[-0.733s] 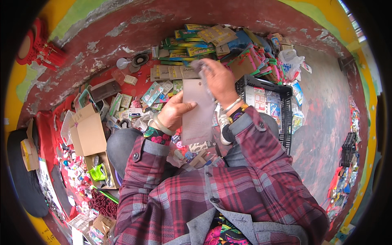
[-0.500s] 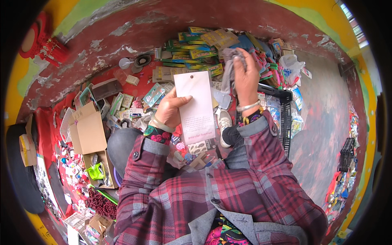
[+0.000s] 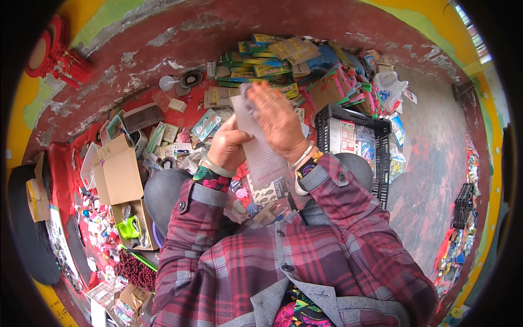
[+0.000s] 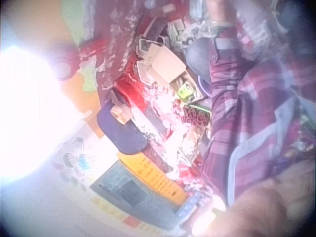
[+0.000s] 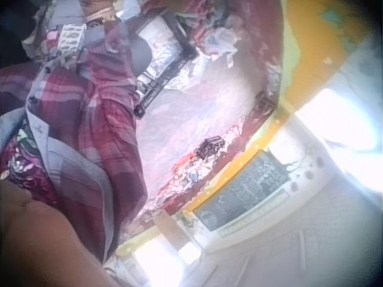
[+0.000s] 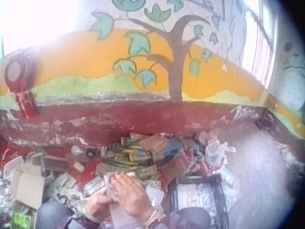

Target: The person sits on the floor and wipes various small items, including cards, boxes, and plastic containers, using a cloth. They repeatedly pick up items from a cluttered pile, wipe them, and place them into a black crate.

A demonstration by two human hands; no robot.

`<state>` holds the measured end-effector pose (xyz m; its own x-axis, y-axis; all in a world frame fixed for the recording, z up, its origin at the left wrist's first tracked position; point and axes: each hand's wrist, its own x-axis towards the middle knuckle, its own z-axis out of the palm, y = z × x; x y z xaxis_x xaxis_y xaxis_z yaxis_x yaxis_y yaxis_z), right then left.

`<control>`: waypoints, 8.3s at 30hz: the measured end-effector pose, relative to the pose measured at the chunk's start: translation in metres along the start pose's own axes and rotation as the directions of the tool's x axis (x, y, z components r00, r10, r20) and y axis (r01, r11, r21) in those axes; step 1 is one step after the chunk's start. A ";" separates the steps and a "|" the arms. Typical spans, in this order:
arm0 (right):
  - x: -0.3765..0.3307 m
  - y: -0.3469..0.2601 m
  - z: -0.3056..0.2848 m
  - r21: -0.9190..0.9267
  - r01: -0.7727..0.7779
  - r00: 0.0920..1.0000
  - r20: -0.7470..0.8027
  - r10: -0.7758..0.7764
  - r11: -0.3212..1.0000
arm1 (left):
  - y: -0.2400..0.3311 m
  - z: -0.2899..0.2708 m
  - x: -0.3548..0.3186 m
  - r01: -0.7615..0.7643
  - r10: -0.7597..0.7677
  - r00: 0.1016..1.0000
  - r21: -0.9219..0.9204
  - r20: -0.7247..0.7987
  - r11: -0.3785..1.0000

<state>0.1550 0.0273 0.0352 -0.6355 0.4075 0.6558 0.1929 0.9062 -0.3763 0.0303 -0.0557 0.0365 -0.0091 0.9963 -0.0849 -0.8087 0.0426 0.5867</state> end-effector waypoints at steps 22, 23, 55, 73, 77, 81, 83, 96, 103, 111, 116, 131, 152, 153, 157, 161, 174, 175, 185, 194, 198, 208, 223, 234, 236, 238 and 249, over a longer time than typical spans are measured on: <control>0.007 0.014 -0.007 0.138 -0.235 0.967 -0.065 0.245 0.962 | -0.009 -0.001 -0.001 0.056 -0.058 0.997 0.053 0.042 0.997; 0.003 0.008 -0.005 0.101 -0.069 0.994 -0.073 0.077 0.993 | -0.013 -0.003 0.002 0.057 -0.058 0.998 0.046 0.018 0.997; 0.008 0.025 -0.007 0.169 -0.252 0.968 0.035 0.250 0.953 | 0.002 0.003 -0.008 0.154 -0.158 0.987 0.095 0.039 0.984; 0.018 0.055 -0.052 0.957 -0.190 0.694 0.290 0.659 -0.220 | 0.008 -0.003 0.001 0.050 -0.024 0.992 0.220 -0.122 0.974; 0.013 0.036 -0.036 0.731 -0.470 0.880 0.350 0.320 0.494 | 0.001 -0.007 0.001 0.165 -0.153 0.986 0.326 -0.062 0.931; 0.003 0.036 -0.026 0.527 -0.505 0.856 0.411 0.315 0.683 | -0.004 -0.012 0.003 0.173 -0.163 0.985 0.365 -0.057 0.915; 0.005 0.036 -0.029 0.509 -0.464 0.876 0.387 0.289 0.725 | -0.001 -0.008 0.002 0.164 -0.159 0.986 0.344 -0.043 0.924; 0.005 0.019 -0.025 0.189 -0.333 0.940 0.142 0.310 0.924 | 0.006 -0.013 0.005 0.234 -0.236 0.969 0.594 -0.076 0.770; 0.010 0.026 -0.037 0.316 -0.379 0.921 0.039 0.387 0.870 | 0.009 -0.007 0.003 0.211 -0.241 0.970 0.575 -0.025 0.791; -0.008 0.092 -0.053 0.609 -0.639 0.624 0.053 0.780 0.470 | 0.014 -0.024 -0.007 -0.052 0.056 0.997 0.074 -0.054 0.996; -0.014 0.020 -0.014 0.690 -0.702 0.550 0.683 0.480 -0.177 | -0.007 -0.022 0.002 0.036 -0.020 0.992 0.124 -0.126 0.992; -0.061 0.018 -0.147 0.731 -0.473 0.672 -0.061 0.738 0.491 | -0.014 -0.019 0.020 -0.055 0.104 0.945 0.160 -0.312 0.986; -0.550 0.044 -0.212 0.891 -0.360 -0.702 -0.063 0.709 -0.276 | -0.046 -0.051 -0.005 0.168 -0.079 0.935 0.236 -0.346 0.957; -0.570 0.048 -0.195 0.839 -0.448 -0.666 -0.083 0.741 -0.309 | -0.048 -0.054 -0.006 0.185 -0.099 0.934 0.228 -0.342 0.956; -0.648 0.073 -0.145 0.901 -0.205 -0.811 0.062 0.582 -0.381 | -0.053 -0.053 -0.011 0.217 -0.140 0.935 0.214 -0.327 0.952; -0.580 0.092 -0.126 0.925 -0.197 -0.898 -0.036 0.438 -0.326 | -0.048 -0.043 -0.022 0.202 -0.112 0.934 0.244 -0.339 0.948; -0.612 0.124 -0.151 -0.619 -0.590 -0.590 -0.107 0.800 -0.518 | -0.055 -0.046 -0.019 0.257 -0.137 0.901 0.253 -0.413 0.933; -0.616 0.126 -0.151 -0.609 -0.584 -0.600 -0.120 0.791 -0.536 | -0.056 -0.046 -0.017 0.260 -0.148 0.909 0.251 -0.390 0.932; -0.586 0.134 -0.155 -0.791 -0.588 -0.386 0.091 0.918 -0.169 | -0.010 -0.022 -0.036 -0.095 0.167 0.968 0.344 -0.188 0.934; -0.245 0.153 -0.141 0.693 -0.713 0.301 0.162 0.940 0.109 | 0.137 -0.055 -0.237 -0.390 0.611 0.774 0.636 -0.165 0.666; -0.077 0.100 -0.127 0.603 -0.698 0.573 0.146 0.806 0.386 | 0.107 -0.139 -0.323 -0.148 0.691 0.561 0.766 -0.455 0.625; -0.021 0.040 0.002 0.245 -0.777 0.603 0.557 0.571 0.580 | -0.063 -0.299 -0.426 0.510 0.679 0.136 0.639 -0.721 0.576; -0.029 0.072 0.046 -0.090 -0.852 0.293 0.735 0.612 0.516 | -0.165 -0.369 -0.396 0.998 0.046 -0.005 -0.008 -0.999 -0.065; -0.016 0.040 0.066 -0.097 -0.844 0.276 0.765 0.582 0.528 | -0.154 -0.393 -0.397 0.919 0.172 -0.081 -0.007 -0.982 0.394; -0.013 0.033 0.068 -0.065 -0.837 0.304 0.771 0.559 0.544 | -0.140 -0.381 -0.410 0.778 0.104 -0.004 0.062 -0.995 0.626; -0.014 0.034 0.068 -0.007 -0.835 0.341 0.778 0.528 0.550 | -0.143 -0.370 -0.420 0.231 0.051 0.077 0.067 -0.996 0.971; -0.019 0.038 0.038 0.130 -0.775 0.474 0.767 0.433 0.619 | -0.115 -0.303 -0.415 -0.821 0.205 0.236 -0.082 -0.950 0.565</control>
<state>0.1458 0.0499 -0.0163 -0.7912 0.4988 -0.3539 0.5148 0.2309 -0.8257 -0.0510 -0.4963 -0.2400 -0.7267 0.1732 -0.6648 -0.4977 -0.7998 0.3356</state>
